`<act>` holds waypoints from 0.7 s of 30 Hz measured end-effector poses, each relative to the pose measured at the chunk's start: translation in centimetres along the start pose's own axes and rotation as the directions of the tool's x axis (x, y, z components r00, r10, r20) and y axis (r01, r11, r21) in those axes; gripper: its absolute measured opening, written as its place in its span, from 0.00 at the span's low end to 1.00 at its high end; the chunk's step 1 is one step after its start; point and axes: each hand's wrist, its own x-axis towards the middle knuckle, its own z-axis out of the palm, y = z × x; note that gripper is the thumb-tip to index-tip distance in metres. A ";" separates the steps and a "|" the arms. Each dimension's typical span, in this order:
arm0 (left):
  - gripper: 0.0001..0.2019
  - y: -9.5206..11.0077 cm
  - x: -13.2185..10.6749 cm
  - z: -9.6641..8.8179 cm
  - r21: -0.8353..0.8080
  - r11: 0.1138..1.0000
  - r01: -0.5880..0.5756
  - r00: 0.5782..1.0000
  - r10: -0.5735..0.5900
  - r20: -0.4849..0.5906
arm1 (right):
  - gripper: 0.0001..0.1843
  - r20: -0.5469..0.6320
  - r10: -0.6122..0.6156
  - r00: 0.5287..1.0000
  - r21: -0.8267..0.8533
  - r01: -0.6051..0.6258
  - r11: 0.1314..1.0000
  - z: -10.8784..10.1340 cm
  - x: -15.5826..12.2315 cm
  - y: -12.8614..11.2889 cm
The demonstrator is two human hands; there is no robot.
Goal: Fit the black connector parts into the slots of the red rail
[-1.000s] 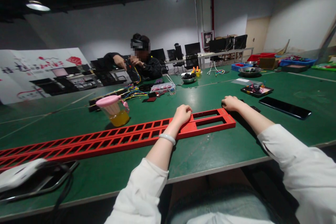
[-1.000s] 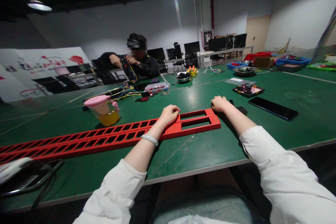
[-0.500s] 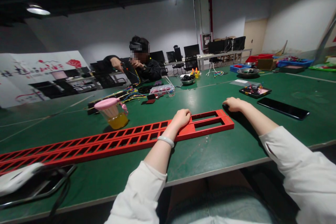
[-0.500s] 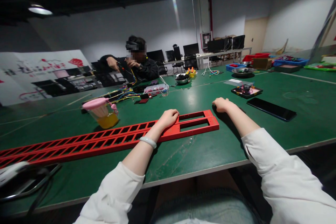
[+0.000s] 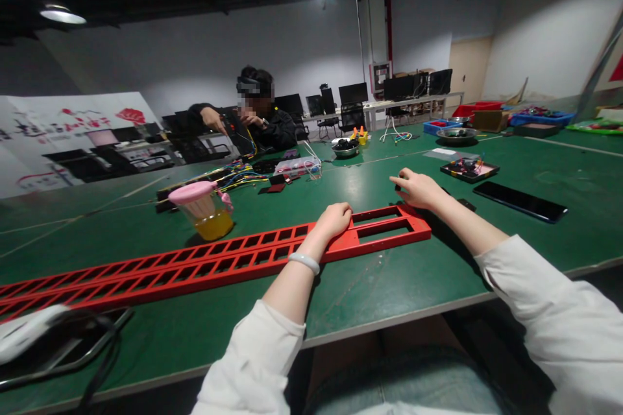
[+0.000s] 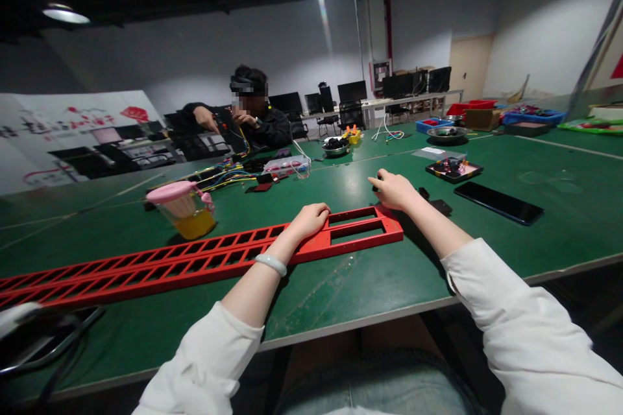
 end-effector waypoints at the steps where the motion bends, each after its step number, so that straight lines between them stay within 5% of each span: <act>1: 0.13 0.0 0.0 0.0 0.002 1.000 -0.008 1.000 0.008 -0.003 | 0.26 -0.058 -0.030 0.998 0.024 0.031 0.999 -0.2 0.0 -0.8; 6: 0.12 0.1 0.0 0.1 0.014 1.000 -0.009 1.000 0.009 -0.020 | 0.28 -0.277 -0.171 0.945 0.313 0.257 0.914 0.6 0.2 -4.9; 10: 0.13 0.2 -0.1 0.1 0.026 1.000 0.002 1.000 -0.001 -0.014 | 0.21 -0.274 -0.304 0.912 0.473 0.403 0.783 2.2 0.5 -7.1; 21: 0.15 -0.2 0.2 0.4 0.038 0.999 0.003 1.000 -0.002 -0.019 | 0.22 -0.226 -0.342 0.912 0.571 0.409 0.712 2.6 0.4 -7.6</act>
